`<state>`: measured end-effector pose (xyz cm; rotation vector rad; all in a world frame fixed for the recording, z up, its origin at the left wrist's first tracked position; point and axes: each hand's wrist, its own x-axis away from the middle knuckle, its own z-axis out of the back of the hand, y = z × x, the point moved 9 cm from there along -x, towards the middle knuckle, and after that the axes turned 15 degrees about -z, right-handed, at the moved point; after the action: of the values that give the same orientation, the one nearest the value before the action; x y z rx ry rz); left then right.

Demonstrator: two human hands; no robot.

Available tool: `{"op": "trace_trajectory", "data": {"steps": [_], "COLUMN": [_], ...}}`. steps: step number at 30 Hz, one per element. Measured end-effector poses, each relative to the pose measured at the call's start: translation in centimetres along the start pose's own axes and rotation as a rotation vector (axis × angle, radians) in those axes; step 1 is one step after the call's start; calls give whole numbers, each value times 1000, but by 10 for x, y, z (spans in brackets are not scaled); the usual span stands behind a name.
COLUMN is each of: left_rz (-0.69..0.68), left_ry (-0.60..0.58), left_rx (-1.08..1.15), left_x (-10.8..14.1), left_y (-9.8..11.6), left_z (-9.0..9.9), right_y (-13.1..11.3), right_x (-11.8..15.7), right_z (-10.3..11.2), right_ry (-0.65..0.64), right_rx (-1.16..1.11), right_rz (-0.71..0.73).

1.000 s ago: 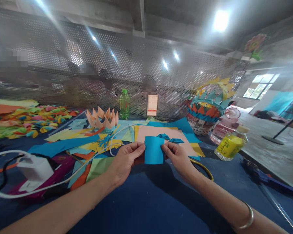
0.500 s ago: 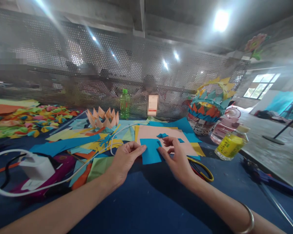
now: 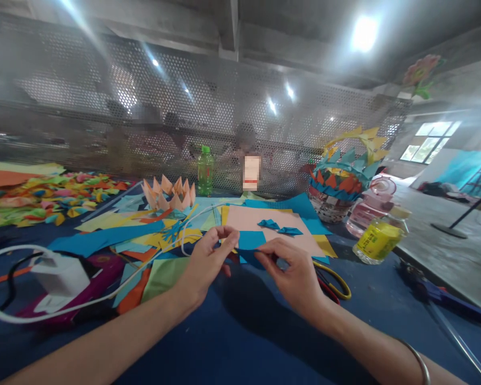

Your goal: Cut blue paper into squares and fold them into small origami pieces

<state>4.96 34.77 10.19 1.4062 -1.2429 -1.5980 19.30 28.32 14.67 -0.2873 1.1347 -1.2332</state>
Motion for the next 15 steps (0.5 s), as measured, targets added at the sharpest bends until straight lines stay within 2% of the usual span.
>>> {"op": "trace_trajectory", "data": {"steps": [3,5,9,15], "left_rz": [63,110,137,179], "left_ry": [-96,-158,-170,-145], "left_rx": [54,108,172,222], "left_x": [3,6,6,4], "left_y": [-6,-12,-19,-22], "left_z": [-10,-17,-18,-14], "right_y": [24,35,48,53], "right_x": [-9,-10,-8,-3], "right_z": [-3,-7,-15,-33], "right_ry": [-62,-110,-180,-364], "right_rx": [-179,-261,-383,-652], "right_rz": [-269,-381,-507,-635]}}
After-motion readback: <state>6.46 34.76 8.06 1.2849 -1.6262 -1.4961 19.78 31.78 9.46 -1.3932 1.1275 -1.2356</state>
